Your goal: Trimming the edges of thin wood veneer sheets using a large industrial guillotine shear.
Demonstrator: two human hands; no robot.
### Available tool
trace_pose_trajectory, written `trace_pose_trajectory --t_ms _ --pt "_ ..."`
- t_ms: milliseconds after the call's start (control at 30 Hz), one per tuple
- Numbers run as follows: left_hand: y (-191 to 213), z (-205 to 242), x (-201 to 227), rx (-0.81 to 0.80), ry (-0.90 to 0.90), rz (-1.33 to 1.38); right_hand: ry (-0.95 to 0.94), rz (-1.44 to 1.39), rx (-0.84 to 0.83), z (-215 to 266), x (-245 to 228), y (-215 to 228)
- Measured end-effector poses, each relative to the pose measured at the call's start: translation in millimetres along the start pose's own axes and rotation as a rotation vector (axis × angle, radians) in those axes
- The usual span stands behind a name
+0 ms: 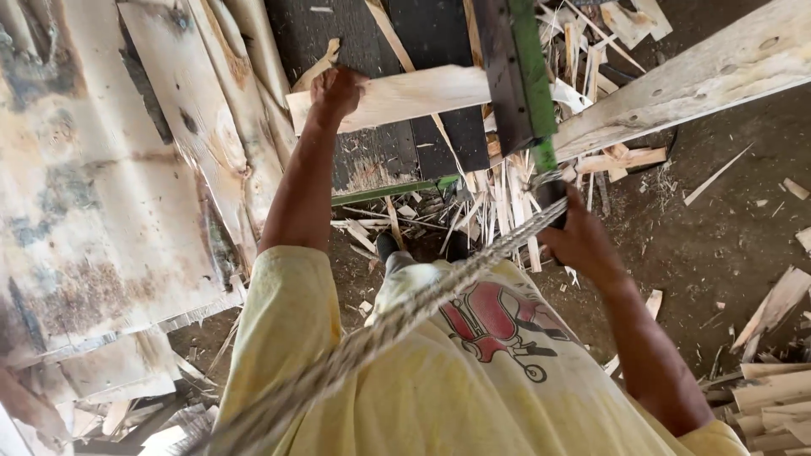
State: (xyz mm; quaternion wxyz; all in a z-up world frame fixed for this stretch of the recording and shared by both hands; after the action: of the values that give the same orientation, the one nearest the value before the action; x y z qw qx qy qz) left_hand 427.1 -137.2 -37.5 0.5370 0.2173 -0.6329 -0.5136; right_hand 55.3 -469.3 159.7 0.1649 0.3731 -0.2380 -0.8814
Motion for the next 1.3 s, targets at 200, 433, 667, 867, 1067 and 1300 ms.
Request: trace_pose_trajectory --t_ms 200,433,667,867,1067,1300 --pt "-21.7 -21.6 -5.9 -0.028 -0.082 -0.002 0.387 0.191 0.075 40.8 -33.5 52.0" --pt "-20.7 -13.1 -5.6 0.034 -0.085 0.061 0.126 0.251 0.177 -92.8 127.0 -58.2" --pt "-19.2 21.2 -1.7 0.013 -0.037 0.063 0.019 0.178 0.189 -98.1 113.8 -61.2" --pt "37.5 102.0 72.6 0.156 -0.247 -0.227 -0.072 0.1 0.117 -15.4 23.9 -6.5" --pt "-28.5 91.1 17.4 0.258 -0.396 -0.232 -0.145 0.01 0.077 -2.9 6.6 2.3" --pt "-10.1 89.9 20.5 0.163 0.128 0.178 -0.081 -0.024 0.07 -1.1 5.0 2.3"
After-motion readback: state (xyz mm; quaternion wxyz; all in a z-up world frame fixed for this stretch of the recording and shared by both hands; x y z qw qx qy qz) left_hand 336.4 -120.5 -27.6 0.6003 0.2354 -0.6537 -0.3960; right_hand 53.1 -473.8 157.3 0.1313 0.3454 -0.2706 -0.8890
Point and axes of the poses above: each hand's wrist, its own z-axis away from the middle knuckle, its own y-axis out of the back of the hand, x = y × z, the point moved 4 cm from there along -z, towards the middle knuckle, and after that the axes turned 10 degrees about -y, right-handed, at the moved point
